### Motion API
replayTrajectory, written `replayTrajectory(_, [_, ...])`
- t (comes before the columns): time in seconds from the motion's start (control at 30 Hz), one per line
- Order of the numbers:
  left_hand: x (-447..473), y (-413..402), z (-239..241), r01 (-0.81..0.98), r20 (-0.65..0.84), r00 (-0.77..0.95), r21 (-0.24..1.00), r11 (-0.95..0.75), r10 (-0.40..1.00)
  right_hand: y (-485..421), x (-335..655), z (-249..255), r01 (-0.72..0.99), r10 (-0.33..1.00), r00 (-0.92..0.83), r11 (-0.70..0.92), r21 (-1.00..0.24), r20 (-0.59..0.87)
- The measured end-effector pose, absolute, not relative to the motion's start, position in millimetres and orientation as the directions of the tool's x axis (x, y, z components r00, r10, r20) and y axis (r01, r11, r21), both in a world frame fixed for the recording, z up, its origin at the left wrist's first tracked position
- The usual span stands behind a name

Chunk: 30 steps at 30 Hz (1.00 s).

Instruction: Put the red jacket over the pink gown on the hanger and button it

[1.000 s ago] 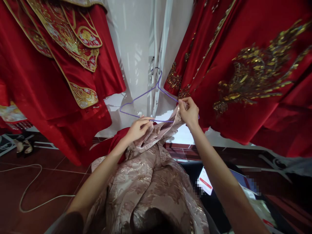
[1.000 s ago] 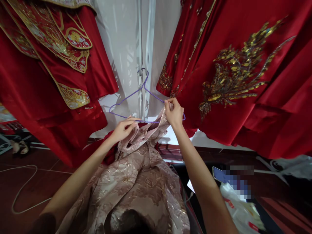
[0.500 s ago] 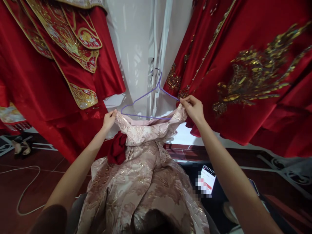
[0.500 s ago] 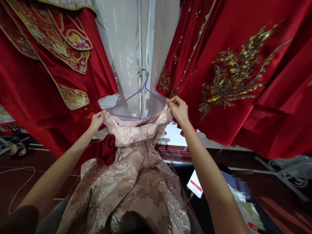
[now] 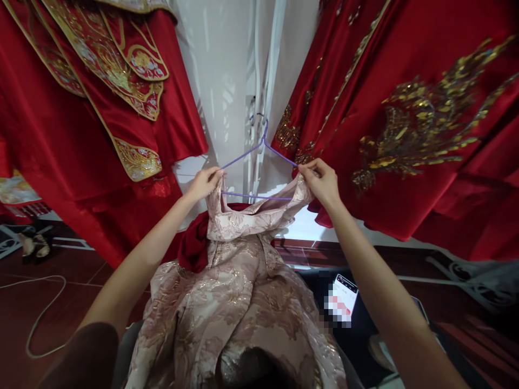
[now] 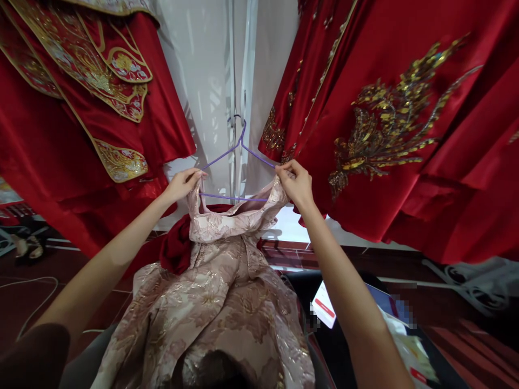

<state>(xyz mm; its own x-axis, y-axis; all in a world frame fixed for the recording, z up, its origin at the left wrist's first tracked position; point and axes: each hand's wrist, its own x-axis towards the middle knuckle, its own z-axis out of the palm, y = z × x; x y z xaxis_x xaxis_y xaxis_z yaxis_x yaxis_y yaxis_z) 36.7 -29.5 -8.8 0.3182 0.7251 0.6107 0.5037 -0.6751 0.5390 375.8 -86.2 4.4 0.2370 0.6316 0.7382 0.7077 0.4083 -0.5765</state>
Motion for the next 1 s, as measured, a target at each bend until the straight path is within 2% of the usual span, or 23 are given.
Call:
replayTrajectory(0.07, [37.6, -29.9, -10.9, 0.475, 0.591, 0.335, 0.567, -0.673, 0.734, -85.0, 377.3, 3.4, 0.700, 0.636, 0.238, 0.411, -0.584, 0.734])
replayTrajectory(0.17, [25.9, -23.7, -30.6, 0.394, 0.581, 0.133, 0.712, -0.581, 0.803, -82.5, 377.5, 1.0, 0.691, 0.637, 0.248, 0.412, -0.594, 0.730])
replayTrajectory(0.23, [13.4, -18.6, -52.4, 0.331, 0.464, -0.008, 0.837, -0.436, 0.886, -80.6, 376.8, -0.9, 0.684, 0.630, 0.259, 0.416, -0.600, 0.732])
replayTrajectory(0.3, [0.2, -16.6, -77.1, 0.352, 0.277, -0.041, 0.903, -0.245, 0.960, -78.7, 376.4, -2.6, 0.678, 0.624, 0.265, 0.422, -0.602, 0.736])
replayTrajectory(0.47, [-28.1, -21.9, -124.2, 0.497, 0.019, 0.067, 0.866, -0.050, 0.998, -76.7, 376.9, -3.5, 0.682, 0.618, 0.268, 0.420, -0.599, 0.739])
replayTrajectory(0.57, [-42.6, -19.9, -131.1, 0.605, -0.122, 0.179, 0.796, -0.011, 0.976, -78.1, 376.7, -2.3, 0.687, 0.620, 0.267, 0.415, -0.597, 0.738])
replayTrajectory(0.7, [-60.4, -19.6, -121.7, 0.668, -0.108, 0.351, 0.725, -0.168, 0.930, -80.8, 375.5, -1.3, 0.676, 0.627, 0.272, 0.416, -0.609, 0.730])
replayTrajectory(0.8, [-68.6, -30.3, -111.6, 0.583, -0.043, 0.445, 0.772, -0.253, 0.894, -81.1, 374.6, -1.7, 0.669, 0.625, 0.284, 0.414, -0.617, 0.727])
replayTrajectory(0.9, [-67.6, -38.7, -103.0, 0.477, 0.089, 0.341, 0.842, -0.253, 0.936, -79.8, 373.9, -2.4, 0.654, 0.631, 0.297, 0.413, -0.634, 0.717])
replayTrajectory(1.0, [-59.1, -31.7, -88.2, 0.491, 0.226, 0.219, 0.815, -0.308, 0.949, -79.0, 373.6, -1.9, 0.636, 0.641, 0.307, 0.412, -0.652, 0.704])
